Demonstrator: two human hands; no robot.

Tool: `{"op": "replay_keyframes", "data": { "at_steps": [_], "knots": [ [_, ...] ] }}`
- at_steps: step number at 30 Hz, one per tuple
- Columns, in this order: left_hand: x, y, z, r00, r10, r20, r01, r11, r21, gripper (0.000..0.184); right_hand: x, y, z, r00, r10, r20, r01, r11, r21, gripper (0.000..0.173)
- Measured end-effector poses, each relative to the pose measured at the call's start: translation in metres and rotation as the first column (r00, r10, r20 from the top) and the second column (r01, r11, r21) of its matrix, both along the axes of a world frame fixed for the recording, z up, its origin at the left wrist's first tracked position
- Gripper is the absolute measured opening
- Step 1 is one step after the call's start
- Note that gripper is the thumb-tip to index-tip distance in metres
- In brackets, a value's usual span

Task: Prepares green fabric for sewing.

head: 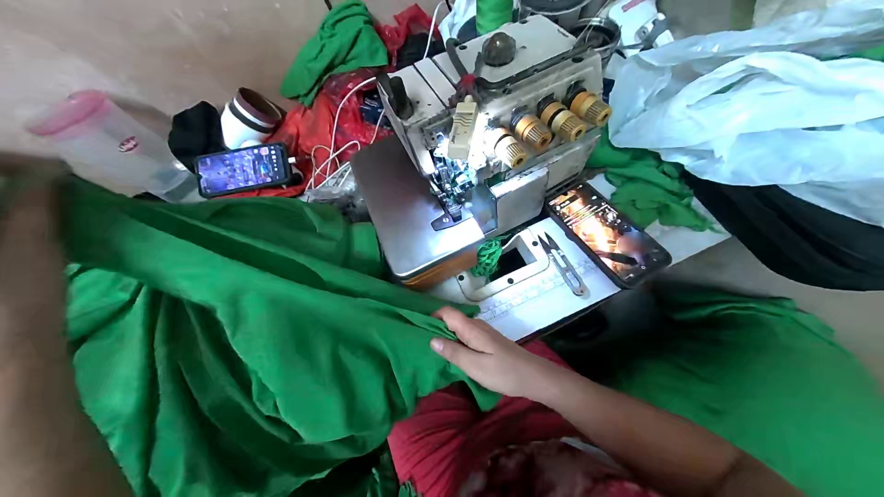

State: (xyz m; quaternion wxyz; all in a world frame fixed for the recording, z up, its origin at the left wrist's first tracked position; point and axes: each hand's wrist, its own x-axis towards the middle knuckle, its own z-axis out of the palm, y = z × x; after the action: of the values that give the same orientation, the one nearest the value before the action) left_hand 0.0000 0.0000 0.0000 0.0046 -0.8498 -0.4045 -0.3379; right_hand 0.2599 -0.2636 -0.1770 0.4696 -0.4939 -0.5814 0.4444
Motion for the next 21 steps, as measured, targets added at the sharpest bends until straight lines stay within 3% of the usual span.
{"op": "replay_keyframes", "data": {
  "at_steps": [2, 5, 9, 12, 14, 17, 19, 21],
  "knots": [
    [-0.041, 0.007, -0.037, 0.975, 0.117, -0.187, -0.137, 0.986, -0.095, 0.040, -0.003, 0.003, -0.003, 0.987, 0.086, -0.139, -0.093, 0.995, -0.046, 0.039],
    [-0.089, 0.031, -0.083, 0.974, 0.176, -0.139, -0.191, 0.976, -0.100, 0.052, -0.009, 0.007, 0.002, 0.945, 0.153, -0.288, -0.191, 0.976, -0.107, 0.037],
    [-0.084, 0.021, -0.071, 0.980, 0.171, -0.101, -0.180, 0.979, -0.097, 0.064, -0.016, 0.011, 0.003, 0.906, 0.167, -0.389, -0.234, 0.963, -0.130, 0.033],
    [-0.036, -0.025, -0.032, 0.982, 0.182, -0.041, -0.186, 0.976, -0.113, 0.066, -0.015, 0.012, 0.004, 0.932, 0.184, -0.311, -0.212, 0.975, -0.060, 0.036],
    [-0.019, -0.041, -0.027, 0.995, 0.097, -0.022, -0.098, 0.993, -0.065, 0.062, -0.015, 0.012, 0.002, 0.967, 0.134, -0.218, -0.130, 0.991, 0.031, 0.037],
    [-0.012, -0.038, -0.047, 0.982, -0.170, -0.084, 0.177, 0.981, 0.076, 0.047, -0.018, 0.013, 0.001, 0.982, -0.002, -0.191, 0.022, 0.994, 0.104, 0.034],
    [0.016, -0.057, -0.049, 0.942, -0.300, -0.149, 0.307, 0.951, 0.026, 0.035, -0.019, 0.012, 0.004, 0.964, -0.033, -0.262, 0.065, 0.991, 0.114, 0.028],
    [0.035, -0.066, -0.056, 0.907, -0.356, -0.226, 0.352, 0.934, -0.062, 0.034, -0.021, 0.011, 0.006, 0.949, -0.019, -0.313, 0.057, 0.992, 0.112, 0.022]
  ]
}}
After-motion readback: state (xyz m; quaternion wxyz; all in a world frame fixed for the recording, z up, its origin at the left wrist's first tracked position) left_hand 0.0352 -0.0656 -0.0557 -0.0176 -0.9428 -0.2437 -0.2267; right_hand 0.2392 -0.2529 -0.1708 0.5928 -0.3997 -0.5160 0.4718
